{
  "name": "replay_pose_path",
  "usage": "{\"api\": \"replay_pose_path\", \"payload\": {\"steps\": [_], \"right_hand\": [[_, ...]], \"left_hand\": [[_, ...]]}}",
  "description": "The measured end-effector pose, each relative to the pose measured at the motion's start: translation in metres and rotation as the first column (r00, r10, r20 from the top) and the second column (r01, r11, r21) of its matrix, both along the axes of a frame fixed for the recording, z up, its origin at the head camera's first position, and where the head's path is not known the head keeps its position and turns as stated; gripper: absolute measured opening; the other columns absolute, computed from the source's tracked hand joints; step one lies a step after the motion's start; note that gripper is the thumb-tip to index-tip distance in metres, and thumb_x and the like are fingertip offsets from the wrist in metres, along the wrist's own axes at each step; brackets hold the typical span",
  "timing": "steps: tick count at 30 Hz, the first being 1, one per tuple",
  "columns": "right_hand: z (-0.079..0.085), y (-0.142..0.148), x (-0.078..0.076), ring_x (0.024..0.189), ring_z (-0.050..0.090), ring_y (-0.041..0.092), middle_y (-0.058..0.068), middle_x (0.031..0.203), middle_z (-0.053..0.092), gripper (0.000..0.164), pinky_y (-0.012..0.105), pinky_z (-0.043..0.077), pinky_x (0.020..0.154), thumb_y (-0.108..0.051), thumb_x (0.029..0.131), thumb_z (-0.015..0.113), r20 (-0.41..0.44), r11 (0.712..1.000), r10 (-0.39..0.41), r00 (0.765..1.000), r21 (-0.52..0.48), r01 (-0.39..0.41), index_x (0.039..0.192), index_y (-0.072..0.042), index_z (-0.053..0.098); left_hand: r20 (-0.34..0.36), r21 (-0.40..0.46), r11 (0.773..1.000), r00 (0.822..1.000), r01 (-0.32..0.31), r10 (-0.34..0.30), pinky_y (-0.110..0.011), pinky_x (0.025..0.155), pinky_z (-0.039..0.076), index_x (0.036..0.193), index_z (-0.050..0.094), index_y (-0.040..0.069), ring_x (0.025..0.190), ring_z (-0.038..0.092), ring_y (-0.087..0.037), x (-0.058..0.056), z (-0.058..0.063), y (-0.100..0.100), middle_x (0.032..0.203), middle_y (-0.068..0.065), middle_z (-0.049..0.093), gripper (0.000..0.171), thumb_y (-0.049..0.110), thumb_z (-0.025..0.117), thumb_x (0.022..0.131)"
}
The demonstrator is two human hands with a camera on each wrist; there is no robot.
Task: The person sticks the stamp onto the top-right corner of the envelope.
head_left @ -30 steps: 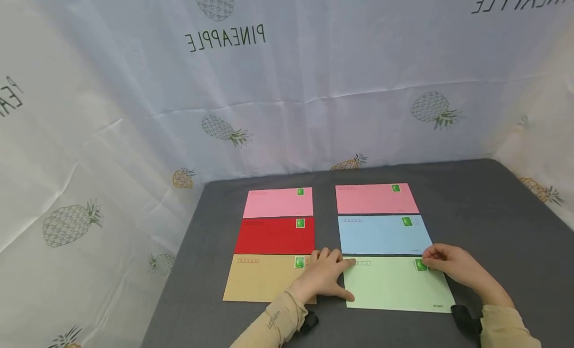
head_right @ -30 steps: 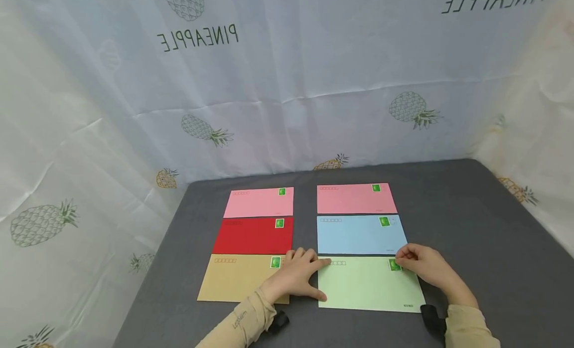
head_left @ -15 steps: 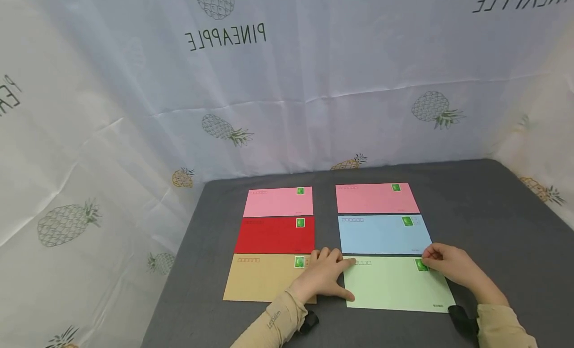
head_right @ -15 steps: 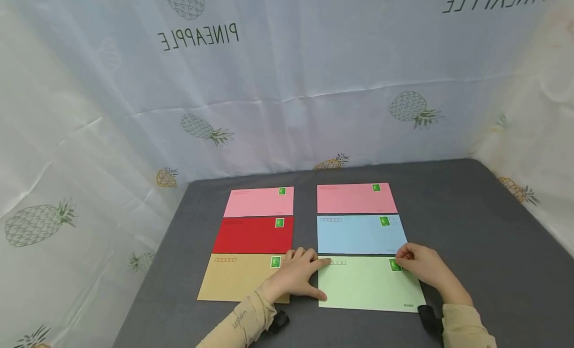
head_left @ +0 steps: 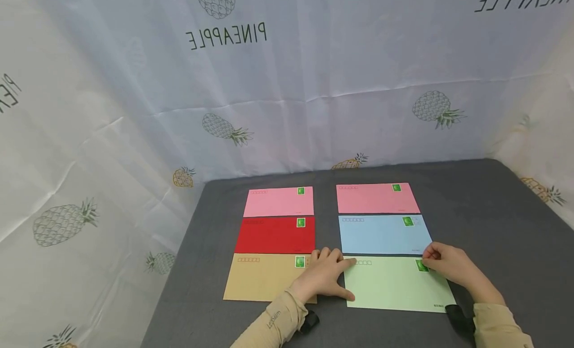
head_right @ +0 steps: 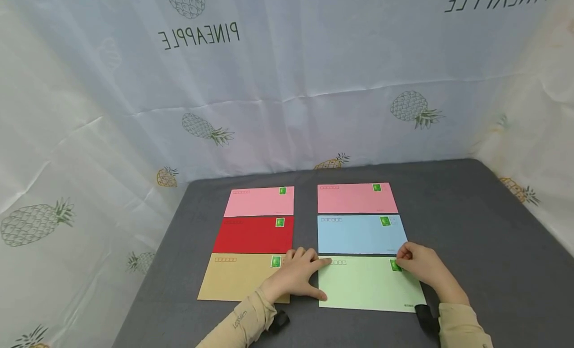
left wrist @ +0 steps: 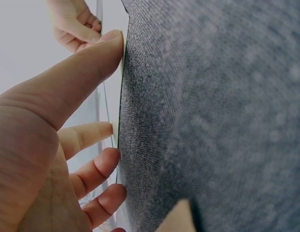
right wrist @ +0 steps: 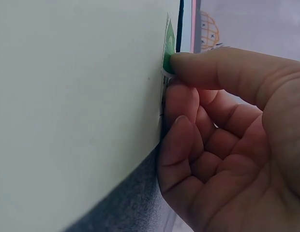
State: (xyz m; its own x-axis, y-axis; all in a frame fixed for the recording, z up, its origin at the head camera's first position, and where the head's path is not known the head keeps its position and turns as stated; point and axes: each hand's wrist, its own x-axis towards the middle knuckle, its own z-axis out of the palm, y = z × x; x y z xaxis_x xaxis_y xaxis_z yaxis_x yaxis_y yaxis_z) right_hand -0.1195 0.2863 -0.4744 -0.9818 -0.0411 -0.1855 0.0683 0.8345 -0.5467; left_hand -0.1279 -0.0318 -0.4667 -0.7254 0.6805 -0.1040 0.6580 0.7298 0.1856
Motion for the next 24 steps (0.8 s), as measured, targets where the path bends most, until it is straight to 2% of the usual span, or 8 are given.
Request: {"api": "replay_pose_path", "payload": {"steps": [13,24], "right_hand": [[-0.0001,-0.0017,0.0001,0.065,0.043,0.013,0.002,0.071,0.051,0.014,0.025,0.033,0.054,-0.017,0.083,0.061,-0.016,1.000,-0.005,1.000,0.012,0.005,0.084,-0.004,0.056],[-0.0007,-0.0033,0.0010,0.064,0.042,0.014,0.002,0.070,0.049,0.013,0.025,0.031,0.053,-0.016,0.084,0.061,-0.031,1.000,0.001,1.000,0.019,0.000,0.082,-0.004,0.055]], "left_hand": [[-0.006,-0.007,1.000,1.000,0.009,-0.009,-0.028,0.074,0.024,0.136,0.046,0.034,0.083,0.030,-0.005,-0.0009,0.0012,-0.0002,0.098,0.009,0.045,0.077,0.064,0.068,0.069],[0.000,0.000,1.000,1.000,0.014,-0.014,-0.028,0.076,0.025,0.137,0.045,0.034,0.084,0.030,-0.005,-0.0007,-0.0025,-0.0010,0.098,0.009,0.045,0.077,0.064,0.068,0.070]]}}
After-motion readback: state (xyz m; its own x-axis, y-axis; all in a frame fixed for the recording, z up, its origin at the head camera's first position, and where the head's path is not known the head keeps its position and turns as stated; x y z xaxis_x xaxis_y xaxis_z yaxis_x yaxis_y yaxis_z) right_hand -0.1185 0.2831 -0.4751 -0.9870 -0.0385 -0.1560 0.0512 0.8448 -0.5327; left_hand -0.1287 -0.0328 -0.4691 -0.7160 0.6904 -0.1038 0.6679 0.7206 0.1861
